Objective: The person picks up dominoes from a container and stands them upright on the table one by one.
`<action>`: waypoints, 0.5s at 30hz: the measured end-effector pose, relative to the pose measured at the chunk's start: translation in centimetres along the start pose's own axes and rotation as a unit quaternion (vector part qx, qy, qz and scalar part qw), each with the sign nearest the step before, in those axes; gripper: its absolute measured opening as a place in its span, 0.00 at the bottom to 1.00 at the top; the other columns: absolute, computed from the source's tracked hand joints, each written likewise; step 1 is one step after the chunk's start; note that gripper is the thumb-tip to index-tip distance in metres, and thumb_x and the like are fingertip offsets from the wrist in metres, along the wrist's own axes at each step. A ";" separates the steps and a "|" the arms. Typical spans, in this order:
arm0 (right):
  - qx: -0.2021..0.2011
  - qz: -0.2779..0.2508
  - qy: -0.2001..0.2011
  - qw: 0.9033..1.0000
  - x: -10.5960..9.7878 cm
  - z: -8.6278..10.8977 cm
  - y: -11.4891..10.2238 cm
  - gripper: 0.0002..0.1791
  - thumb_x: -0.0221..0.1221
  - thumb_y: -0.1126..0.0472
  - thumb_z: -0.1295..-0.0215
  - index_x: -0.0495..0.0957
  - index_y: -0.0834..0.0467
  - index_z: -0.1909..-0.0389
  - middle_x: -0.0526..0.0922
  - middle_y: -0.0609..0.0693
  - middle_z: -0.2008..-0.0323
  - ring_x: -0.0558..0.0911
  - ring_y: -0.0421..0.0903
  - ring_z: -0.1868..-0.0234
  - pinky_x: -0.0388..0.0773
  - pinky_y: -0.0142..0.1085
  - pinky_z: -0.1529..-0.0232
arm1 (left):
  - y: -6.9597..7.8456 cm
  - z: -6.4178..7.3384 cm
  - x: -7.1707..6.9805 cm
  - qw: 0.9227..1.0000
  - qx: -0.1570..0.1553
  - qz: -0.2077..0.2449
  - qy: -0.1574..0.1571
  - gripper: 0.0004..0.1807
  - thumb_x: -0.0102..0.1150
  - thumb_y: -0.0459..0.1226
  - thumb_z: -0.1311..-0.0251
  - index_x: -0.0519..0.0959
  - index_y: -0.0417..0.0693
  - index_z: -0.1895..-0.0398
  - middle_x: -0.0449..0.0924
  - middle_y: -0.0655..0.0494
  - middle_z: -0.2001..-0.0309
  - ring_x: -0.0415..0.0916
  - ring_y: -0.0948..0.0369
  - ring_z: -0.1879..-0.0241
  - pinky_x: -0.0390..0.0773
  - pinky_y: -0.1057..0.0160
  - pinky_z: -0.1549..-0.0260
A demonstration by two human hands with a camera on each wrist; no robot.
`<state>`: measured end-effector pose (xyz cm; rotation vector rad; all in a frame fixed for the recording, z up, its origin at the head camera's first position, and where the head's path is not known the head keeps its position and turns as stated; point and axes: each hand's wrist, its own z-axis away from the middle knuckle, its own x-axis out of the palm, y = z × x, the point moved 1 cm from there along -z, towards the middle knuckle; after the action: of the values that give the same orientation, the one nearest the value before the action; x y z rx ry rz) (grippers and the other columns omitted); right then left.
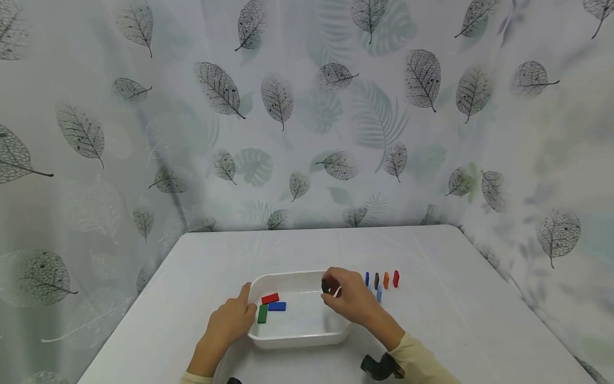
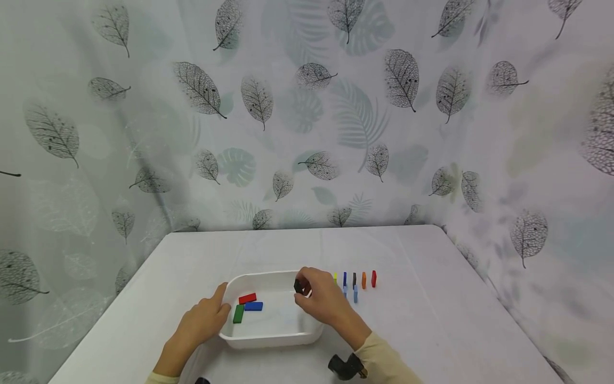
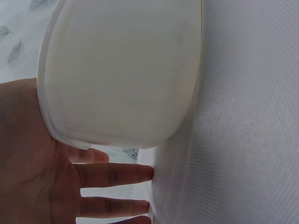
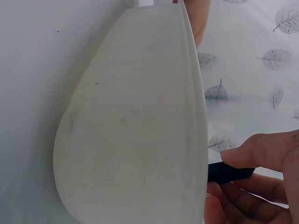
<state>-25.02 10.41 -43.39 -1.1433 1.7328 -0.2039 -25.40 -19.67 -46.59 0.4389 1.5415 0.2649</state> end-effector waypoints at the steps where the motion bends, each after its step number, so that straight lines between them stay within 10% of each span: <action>1: 0.001 0.001 0.001 1.000 -0.1 0.1 0.0 0.14 0.73 0.71 0.43 0.81 0.56 0.59 0.82 0.45 0.67 0.81 0.39 0.67 0.82 0.36 0.65 | 0.0 0.0 0.0 1.000 0.001 0.000 0.000 0.33 0.48 0.40 0.29 0.63 0.35 0.24 0.71 0.53 0.78 0.69 0.54 0.81 0.67 0.57 0.81; 15: 0.031 0.009 0.028 0.999 -2.0 1.2 1.0 0.15 0.73 0.71 0.44 0.82 0.57 0.59 0.84 0.45 0.66 0.82 0.40 0.67 0.83 0.36 0.65 | -0.1 0.0 0.0 1.000 0.004 0.004 0.000 0.33 0.48 0.40 0.28 0.62 0.35 0.24 0.71 0.53 0.78 0.68 0.55 0.81 0.68 0.57 0.81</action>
<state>-24.57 12.91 -43.26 -1.0864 1.7723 -0.2792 -25.38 -19.79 -46.65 0.4507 1.5421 0.2643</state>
